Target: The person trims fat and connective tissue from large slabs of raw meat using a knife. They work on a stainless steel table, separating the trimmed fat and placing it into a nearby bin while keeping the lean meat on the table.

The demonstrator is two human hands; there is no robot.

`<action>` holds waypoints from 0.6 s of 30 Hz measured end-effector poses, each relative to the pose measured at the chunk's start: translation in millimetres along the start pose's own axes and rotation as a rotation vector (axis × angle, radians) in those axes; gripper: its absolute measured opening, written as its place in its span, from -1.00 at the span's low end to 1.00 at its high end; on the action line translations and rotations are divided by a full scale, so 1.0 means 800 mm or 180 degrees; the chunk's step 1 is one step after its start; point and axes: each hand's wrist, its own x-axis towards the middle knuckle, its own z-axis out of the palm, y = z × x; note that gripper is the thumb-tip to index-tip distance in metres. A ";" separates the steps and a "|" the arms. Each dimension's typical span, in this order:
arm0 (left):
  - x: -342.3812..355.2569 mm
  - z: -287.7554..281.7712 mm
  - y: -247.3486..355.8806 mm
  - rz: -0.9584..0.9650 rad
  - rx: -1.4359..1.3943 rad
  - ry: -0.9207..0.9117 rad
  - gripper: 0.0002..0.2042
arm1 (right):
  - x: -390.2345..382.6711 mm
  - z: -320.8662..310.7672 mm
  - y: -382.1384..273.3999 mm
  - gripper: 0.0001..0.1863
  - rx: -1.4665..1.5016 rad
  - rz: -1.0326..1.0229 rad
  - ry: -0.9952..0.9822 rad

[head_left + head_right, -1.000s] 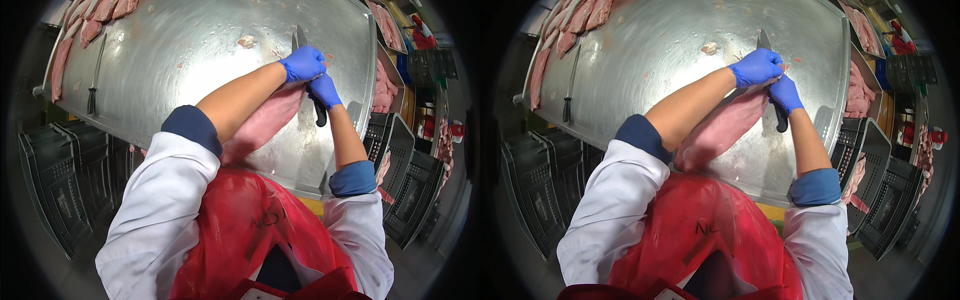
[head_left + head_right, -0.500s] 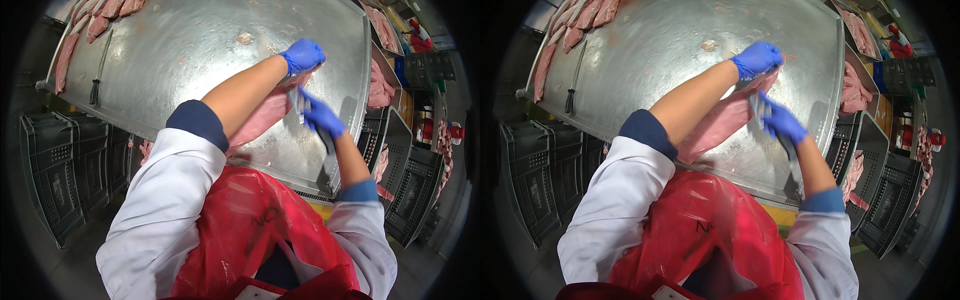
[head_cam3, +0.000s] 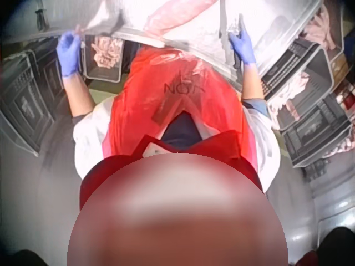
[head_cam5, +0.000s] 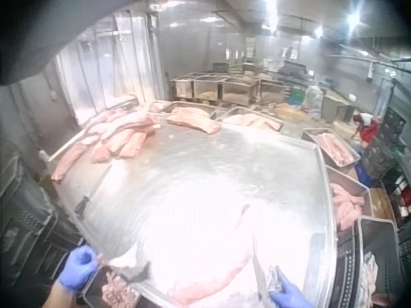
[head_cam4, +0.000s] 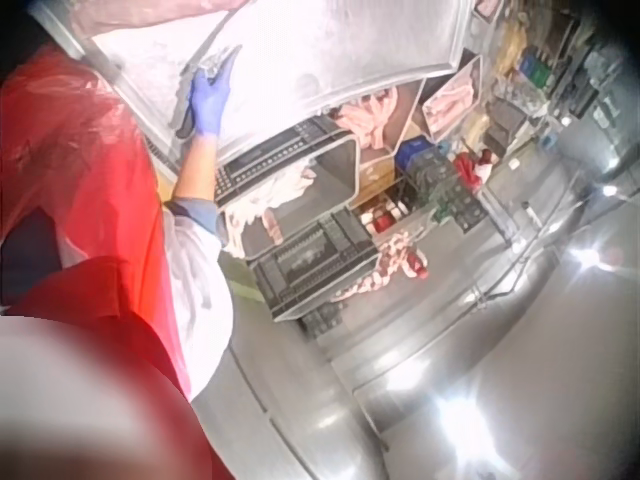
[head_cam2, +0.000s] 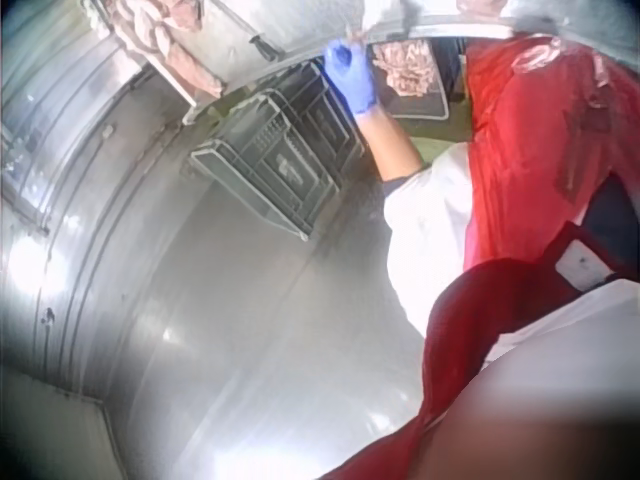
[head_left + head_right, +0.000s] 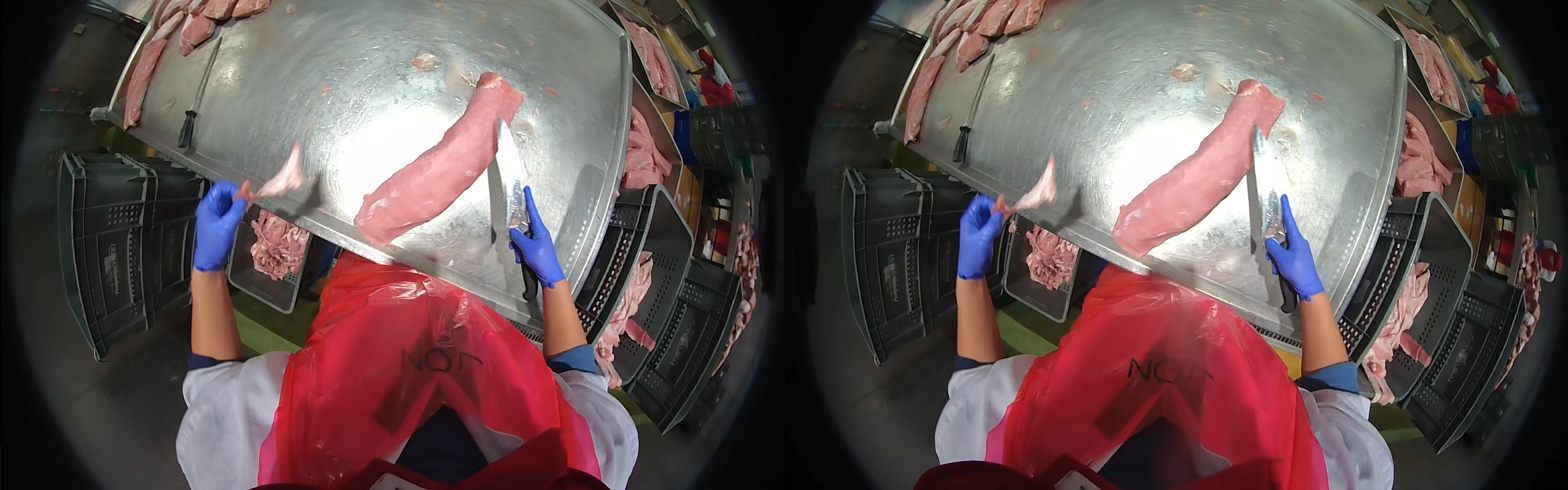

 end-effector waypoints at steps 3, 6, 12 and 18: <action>-0.042 -0.067 -0.156 -0.0195 0.0400 0.0187 -0.91 | 0.036 0.019 -0.016 -0.08 -0.0888 -0.0234 -0.0078; -0.057 -0.066 -0.209 -0.1253 0.2864 0.0249 -0.88 | 0.091 0.042 -0.040 -0.11 -0.1723 -0.0984 -0.0067; -0.013 0.251 -0.092 0.1210 0.2379 0.0154 -0.26 | 0.132 0.099 -0.051 -0.14 -0.2611 -0.1126 0.0142; 0.035 0.375 -0.049 0.0584 0.3125 -0.0742 -0.20 | 0.045 0.067 0.027 -0.05 -0.2941 -0.0830 -0.0275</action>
